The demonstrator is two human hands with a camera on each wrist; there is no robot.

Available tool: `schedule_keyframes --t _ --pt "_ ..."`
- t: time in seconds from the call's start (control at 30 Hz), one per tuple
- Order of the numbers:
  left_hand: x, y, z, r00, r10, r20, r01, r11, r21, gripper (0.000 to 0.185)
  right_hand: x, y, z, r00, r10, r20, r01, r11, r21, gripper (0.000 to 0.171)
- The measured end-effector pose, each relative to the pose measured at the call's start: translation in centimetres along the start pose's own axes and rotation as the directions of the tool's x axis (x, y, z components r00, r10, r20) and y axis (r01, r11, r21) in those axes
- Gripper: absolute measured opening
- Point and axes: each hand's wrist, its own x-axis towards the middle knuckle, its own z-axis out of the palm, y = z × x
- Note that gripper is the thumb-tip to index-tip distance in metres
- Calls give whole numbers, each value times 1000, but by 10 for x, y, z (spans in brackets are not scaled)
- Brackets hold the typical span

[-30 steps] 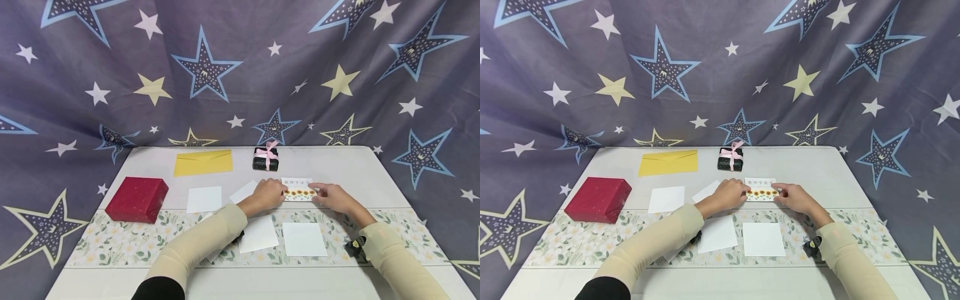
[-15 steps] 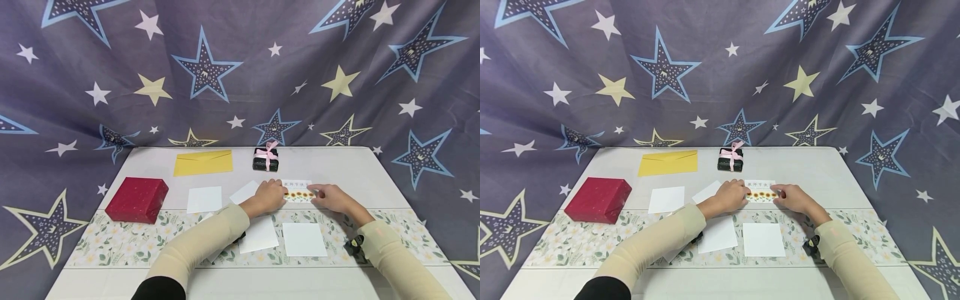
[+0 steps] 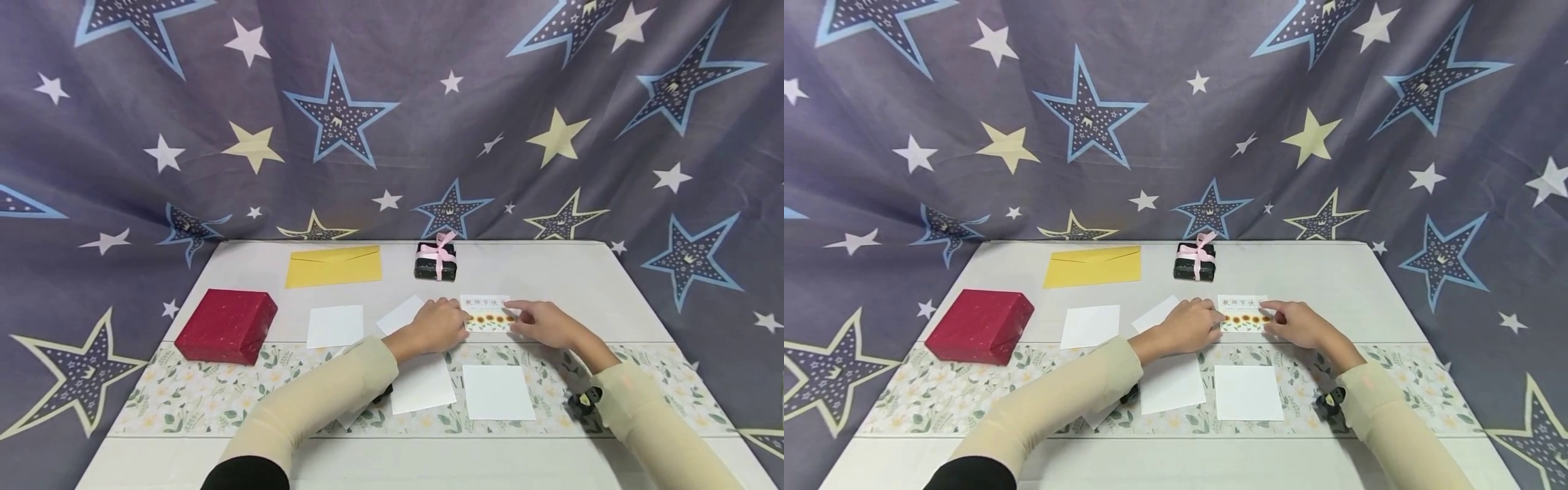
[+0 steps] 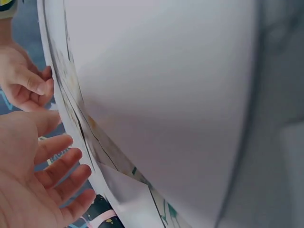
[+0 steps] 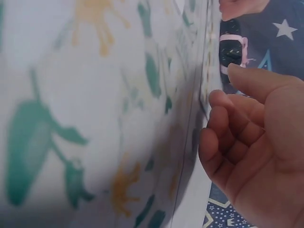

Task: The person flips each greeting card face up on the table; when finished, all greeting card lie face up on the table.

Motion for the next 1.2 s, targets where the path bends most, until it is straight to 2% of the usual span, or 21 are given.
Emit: schedule_keyframes --t 0.27,0.47,0.6,0.73,0.87,1.2 --pt "-36 17 -9 998 43 35 -43 999 7 46 -27 -10 2 995 -98 4 98 995 34 54" --pt "-60 32 -7 994 98 53 -99 995 12 50 -47 -12 8 992 -126 -28 127 991 36 49" --pt "-71 39 -5 991 126 42 -128 990 51 50 -56 -14 13 988 -151 -43 152 988 29 46" --pt "-79 45 -1 984 169 50 -173 980 99 54 -64 -16 17 987 -149 -63 149 989 -3 45" --pt "-84 48 4 978 199 64 -205 973 107 61 -70 -16 21 989 -129 -72 128 992 -16 43" --pt "-86 53 13 977 204 55 -210 970 124 62 -76 -14 29 996 -87 -13 87 996 11 46"
